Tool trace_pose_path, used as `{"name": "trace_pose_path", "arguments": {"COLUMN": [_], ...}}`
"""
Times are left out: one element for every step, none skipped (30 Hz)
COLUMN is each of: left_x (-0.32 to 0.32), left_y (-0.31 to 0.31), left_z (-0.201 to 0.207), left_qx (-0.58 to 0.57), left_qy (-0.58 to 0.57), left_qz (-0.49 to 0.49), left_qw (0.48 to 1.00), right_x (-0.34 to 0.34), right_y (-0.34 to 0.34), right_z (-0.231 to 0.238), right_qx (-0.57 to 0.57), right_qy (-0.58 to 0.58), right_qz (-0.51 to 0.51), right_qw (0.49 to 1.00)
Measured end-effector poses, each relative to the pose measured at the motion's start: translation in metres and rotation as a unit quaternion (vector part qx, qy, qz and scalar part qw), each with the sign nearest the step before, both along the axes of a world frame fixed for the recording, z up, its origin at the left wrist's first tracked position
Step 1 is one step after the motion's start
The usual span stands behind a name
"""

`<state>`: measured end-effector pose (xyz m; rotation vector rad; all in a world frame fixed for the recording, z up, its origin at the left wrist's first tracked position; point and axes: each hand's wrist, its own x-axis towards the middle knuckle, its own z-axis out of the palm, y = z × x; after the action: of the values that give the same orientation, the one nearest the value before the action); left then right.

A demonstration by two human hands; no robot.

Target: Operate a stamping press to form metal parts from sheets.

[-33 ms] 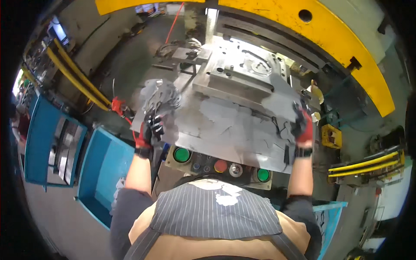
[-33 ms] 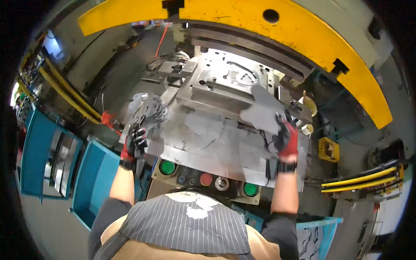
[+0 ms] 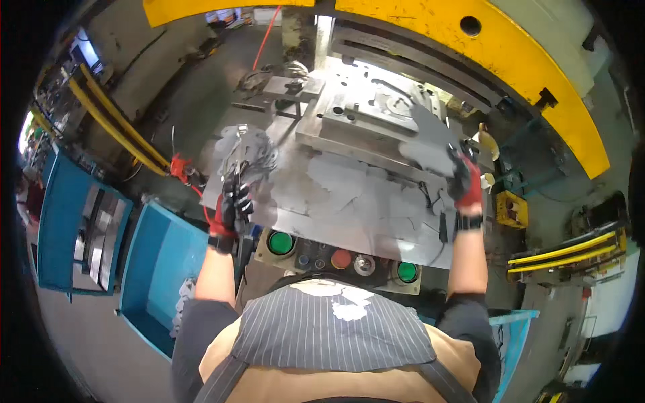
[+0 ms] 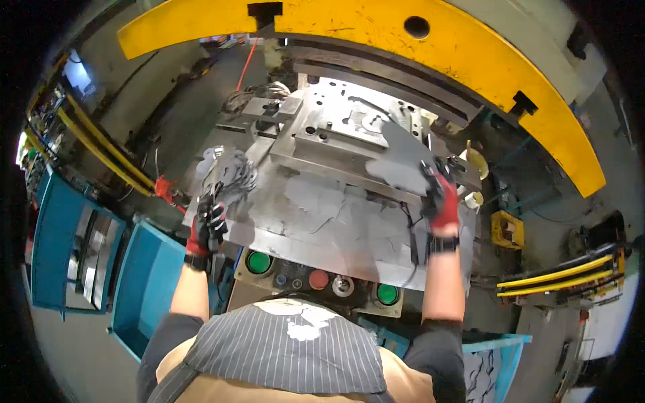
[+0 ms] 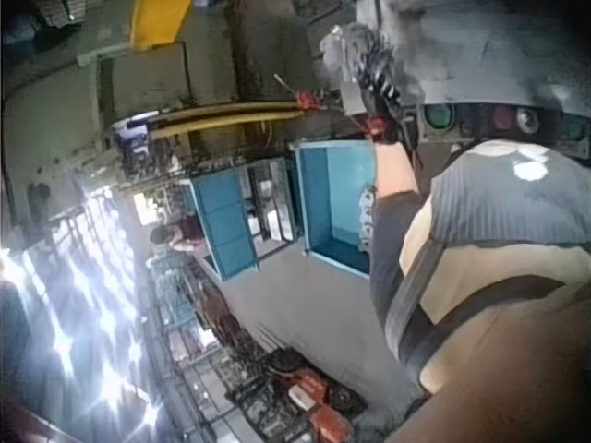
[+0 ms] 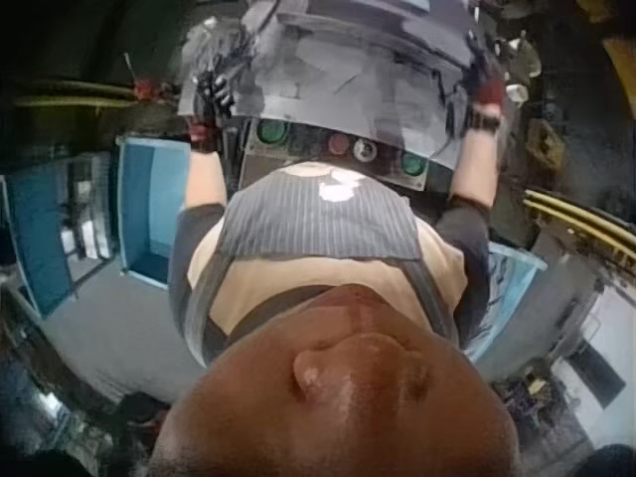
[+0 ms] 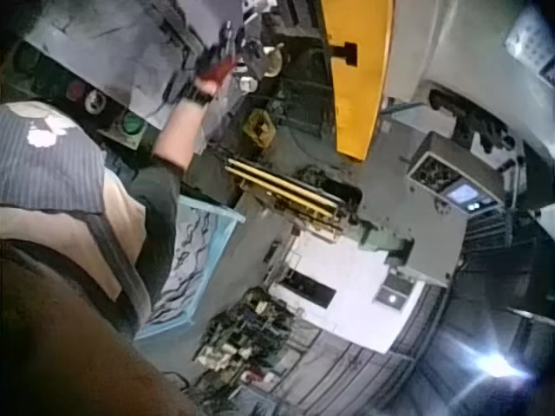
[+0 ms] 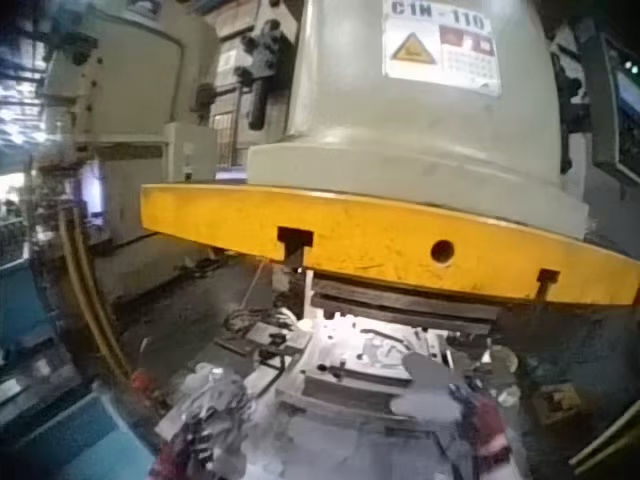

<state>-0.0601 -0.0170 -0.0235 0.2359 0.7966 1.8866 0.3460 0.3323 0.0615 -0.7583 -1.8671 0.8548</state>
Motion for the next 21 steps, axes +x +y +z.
{"name": "trace_pose_path", "arguments": {"left_x": [0.027, 0.028, 0.03, 0.033, 0.035, 0.042, 0.048, 0.056, 0.051, 0.045, 0.049, 0.056, 0.057, 0.057, 0.058, 0.057, 0.057, 0.057, 0.058, 0.058, 0.056], "left_y": [0.002, -0.01, -0.018, -0.021, -0.021, -0.025, -0.031, -0.038, -0.046, -0.044, -0.065, -0.086, -0.087, -0.088, -0.088, -0.088, -0.087, -0.082, -0.08, -0.076, -0.07], "left_z": [0.031, 0.015, -0.001, -0.004, -0.005, 0.005, 0.015, 0.025, 0.014, 0.003, 0.0, 0.002, 0.005, 0.007, 0.011, 0.016, 0.022, 0.022, 0.023, 0.024, 0.018], "left_qx": [-0.071, -0.048, -0.026, -0.059, -0.091, -0.125, -0.158, -0.193, -0.175, -0.152, -0.197, -0.237, -0.256, -0.269, -0.282, -0.294, -0.28, -0.266, -0.253, -0.238, -0.23], "left_qy": [0.057, 0.175, 0.285, 0.349, 0.41, 0.371, 0.328, 0.285, 0.219, 0.148, 0.164, 0.178, 0.199, 0.182, 0.165, 0.15, 0.144, 0.14, 0.136, 0.135, 0.219], "left_qz": [0.056, 0.072, 0.096, 0.111, 0.123, 0.104, 0.086, 0.074, 0.052, 0.02, 0.069, 0.111, 0.116, 0.108, 0.099, 0.093, 0.083, 0.074, 0.07, 0.059, 0.072], "left_qw": [0.994, 0.981, 0.953, 0.929, 0.899, 0.915, 0.927, 0.936, 0.959, 0.977, 0.964, 0.949, 0.939, 0.94, 0.94, 0.94, 0.945, 0.951, 0.955, 0.96, 0.945], "right_x": [-0.025, -0.056, -0.081, -0.101, -0.116, -0.131, -0.147, -0.165, -0.147, -0.117, -0.175, -0.218, -0.209, -0.204, -0.2, -0.199, -0.198, -0.197, -0.204, -0.206, -0.214], "right_y": [0.016, 0.032, 0.052, 0.076, 0.112, 0.137, 0.16, 0.173, 0.213, 0.251, 0.215, 0.156, 0.149, 0.145, 0.143, 0.141, 0.14, 0.138, 0.117, 0.096, 0.113], "right_z": [0.017, 0.029, 0.038, 0.04, 0.023, 0.013, 0.004, 0.003, -0.009, -0.015, -0.009, 0.023, 0.037, 0.043, 0.045, 0.047, 0.047, 0.046, 0.055, 0.066, 0.044], "right_qx": [-0.155, -0.39, -0.388, -0.385, -0.212, -0.17, -0.126, -0.217, -0.185, -0.148, -0.098, -0.024, -0.03, -0.036, -0.044, -0.013, 0.017, 0.046, 0.079, 0.11, 0.174], "right_qy": [0.06, 0.231, 0.2, 0.169, 0.133, 0.096, 0.059, 0.027, 0.004, -0.019, -0.217, -0.401, -0.424, -0.448, -0.472, -0.481, -0.489, -0.497, -0.517, -0.536, -0.543], "right_qz": [0.018, 0.074, 0.087, 0.095, 0.106, 0.083, 0.058, 0.002, 0.021, 0.03, -0.049, -0.129, -0.129, -0.125, -0.121, -0.135, -0.149, -0.163, -0.166, -0.176, -0.192], "right_qw": [0.986, 0.888, 0.895, 0.902, 0.962, 0.977, 0.989, 0.976, 0.982, 0.988, 0.97, 0.907, 0.896, 0.884, 0.872, 0.866, 0.859, 0.851, 0.836, 0.818, 0.799]}}
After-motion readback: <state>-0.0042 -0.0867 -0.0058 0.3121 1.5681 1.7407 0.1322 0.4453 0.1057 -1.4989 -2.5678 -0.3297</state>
